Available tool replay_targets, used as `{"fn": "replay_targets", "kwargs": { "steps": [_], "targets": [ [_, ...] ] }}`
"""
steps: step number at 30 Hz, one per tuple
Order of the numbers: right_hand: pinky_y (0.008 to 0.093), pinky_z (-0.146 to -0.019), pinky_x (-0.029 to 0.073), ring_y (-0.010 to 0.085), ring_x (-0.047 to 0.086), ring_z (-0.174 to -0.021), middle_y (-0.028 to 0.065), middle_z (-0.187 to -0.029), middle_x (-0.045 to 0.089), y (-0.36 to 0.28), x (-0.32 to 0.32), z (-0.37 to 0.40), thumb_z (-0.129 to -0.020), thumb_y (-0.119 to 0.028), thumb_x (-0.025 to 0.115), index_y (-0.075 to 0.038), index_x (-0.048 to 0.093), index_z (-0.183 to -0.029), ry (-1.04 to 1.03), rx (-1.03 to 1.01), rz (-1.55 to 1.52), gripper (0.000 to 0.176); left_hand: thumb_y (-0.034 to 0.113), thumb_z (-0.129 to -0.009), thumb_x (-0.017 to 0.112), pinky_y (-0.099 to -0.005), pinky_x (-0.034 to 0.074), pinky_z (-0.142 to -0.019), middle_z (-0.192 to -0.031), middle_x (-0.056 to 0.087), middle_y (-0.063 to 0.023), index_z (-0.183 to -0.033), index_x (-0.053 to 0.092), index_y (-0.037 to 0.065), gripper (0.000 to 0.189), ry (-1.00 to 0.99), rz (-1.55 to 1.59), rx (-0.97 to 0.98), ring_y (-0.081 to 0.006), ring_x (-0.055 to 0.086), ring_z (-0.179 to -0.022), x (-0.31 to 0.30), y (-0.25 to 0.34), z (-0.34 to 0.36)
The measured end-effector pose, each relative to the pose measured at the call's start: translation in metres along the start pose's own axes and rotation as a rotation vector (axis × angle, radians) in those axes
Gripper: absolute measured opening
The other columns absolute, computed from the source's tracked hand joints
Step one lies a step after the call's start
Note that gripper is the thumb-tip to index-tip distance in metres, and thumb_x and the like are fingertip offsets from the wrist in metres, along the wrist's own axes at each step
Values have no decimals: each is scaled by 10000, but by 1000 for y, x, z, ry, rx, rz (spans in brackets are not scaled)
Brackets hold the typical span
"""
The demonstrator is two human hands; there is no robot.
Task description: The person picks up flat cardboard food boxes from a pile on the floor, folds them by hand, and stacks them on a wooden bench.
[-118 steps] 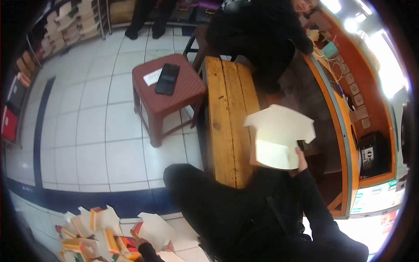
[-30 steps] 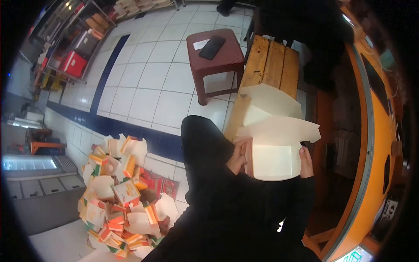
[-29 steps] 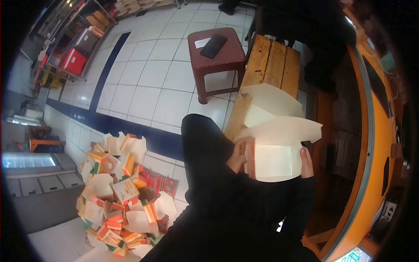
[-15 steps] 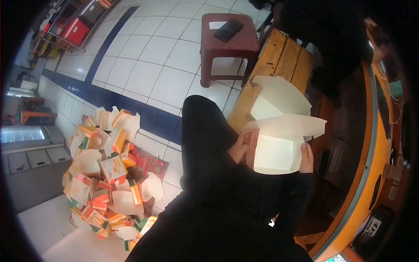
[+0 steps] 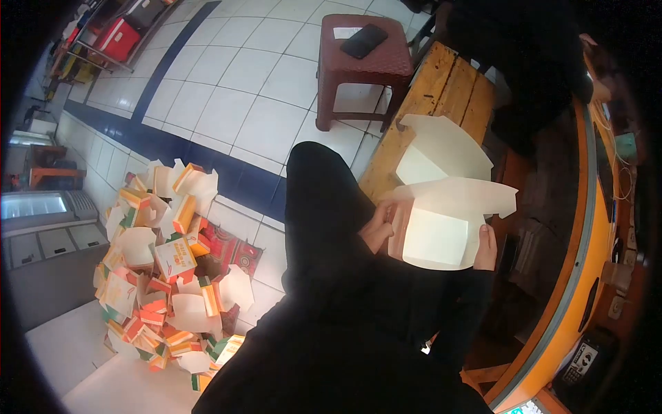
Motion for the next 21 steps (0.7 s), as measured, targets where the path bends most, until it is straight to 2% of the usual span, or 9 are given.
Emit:
{"fn": "replay_targets", "kwargs": {
  "steps": [2, 5, 8, 11, 13, 17, 19, 20, 21],
  "targets": [
    [270, -826, 416, 158, 530, -902, 75, -1000, 594, -7, 4, 4, -988, -314, 448, 15, 553, -1127, 15, -2, 22, 373, 83, -733, 428, -346, 460, -871, -1194, 407, -152, -1419, 239, 167, 717, 3, 12, -16, -282, 472, -1082, 1, -2, -1],
    [274, -813, 420, 155, 531, -883, 77, -971, 595, -13, 4, 7, -986, -322, 456, 16, 560, -1115, 49, -22, 83, 377, 84, -725, 419, -350, 410, -950, -1207, 404, -144, -1424, 235, 151, 726, 11, -6, -79, -276, 452, -1116, 4, -8, -4],
    [272, -797, 421, 152, 532, -867, 77, -944, 594, -25, 8, 10, -986, -326, 462, 17, 568, -1091, 27, -72, 108, 374, 86, -716, 404, -355, 346, -1017, -1261, 392, -148, -1426, 239, 146, 732, 33, -44, 28, -279, 412, -1192, 3, -16, -10],
    [270, -790, 418, 147, 530, -866, 76, -936, 590, -33, 16, 13, -989, -321, 457, 20, 572, -1071, 9, -118, 115, 369, 98, -713, 397, -356, 310, -1042, -1324, 370, -155, -1425, 247, 158, 730, 28, 18, 30, -291, 372, -1250, 2, -7, -6],
    [275, -792, 418, 148, 529, -863, 77, -932, 589, -31, 19, 10, -993, -308, 446, 22, 566, -1058, -22, -77, 142, 357, 113, -722, 391, -353, 288, -1063, -1378, 341, -159, -1427, 247, 146, 721, 27, 50, -47, -289, 334, -1303, 1, -13, -10],
    [281, -796, 422, 153, 530, -861, 82, -929, 588, -27, 18, 9, -993, -295, 443, 24, 562, -1044, 10, -84, 181, 344, 132, -730, 389, -357, 348, -1027, -1371, 346, -161, -1432, 244, 140, 716, -7, 73, -83, -293, 350, -1293, 1, -7, -6],
    [285, -799, 423, 158, 532, -868, 88, -935, 590, -30, 23, 10, -991, -283, 441, 25, 554, -1042, -24, -114, 165, 332, 148, -745, 386, -354, 435, -935, -1368, 348, -163, -1437, 244, 158, 707, -15, 132, -90, -302, 400, -1247, 4, -8, -4],
    [285, -799, 423, 158, 532, -868, 88, -935, 590, -30, 23, 11, -991, -283, 441, 25, 554, -1042, -17, -110, 165, 332, 148, -745, 386, -354, 435, -935, -1368, 348, -163, -1437, 244, 158, 707, -23, 131, -93, -302, 400, -1247, 5, -17, -8],
    [287, -790, 427, 160, 536, -861, 96, -929, 597, -31, 23, 12, -987, -286, 446, 29, 560, -1041, -6, -118, 199, 339, 158, -754, 386, -358, 460, -883, -1358, 354, -160, -1438, 245, 178, 698, -5, 39, 41, -299, 429, -1207, 1, -26, -16]
  ]
}}
Point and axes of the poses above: each hand's wrist, its own z-axis away from the middle knuckle, its own x-axis out of the palm, y = z × x, the point moved 8 cm from there along -z, towards the middle knuckle
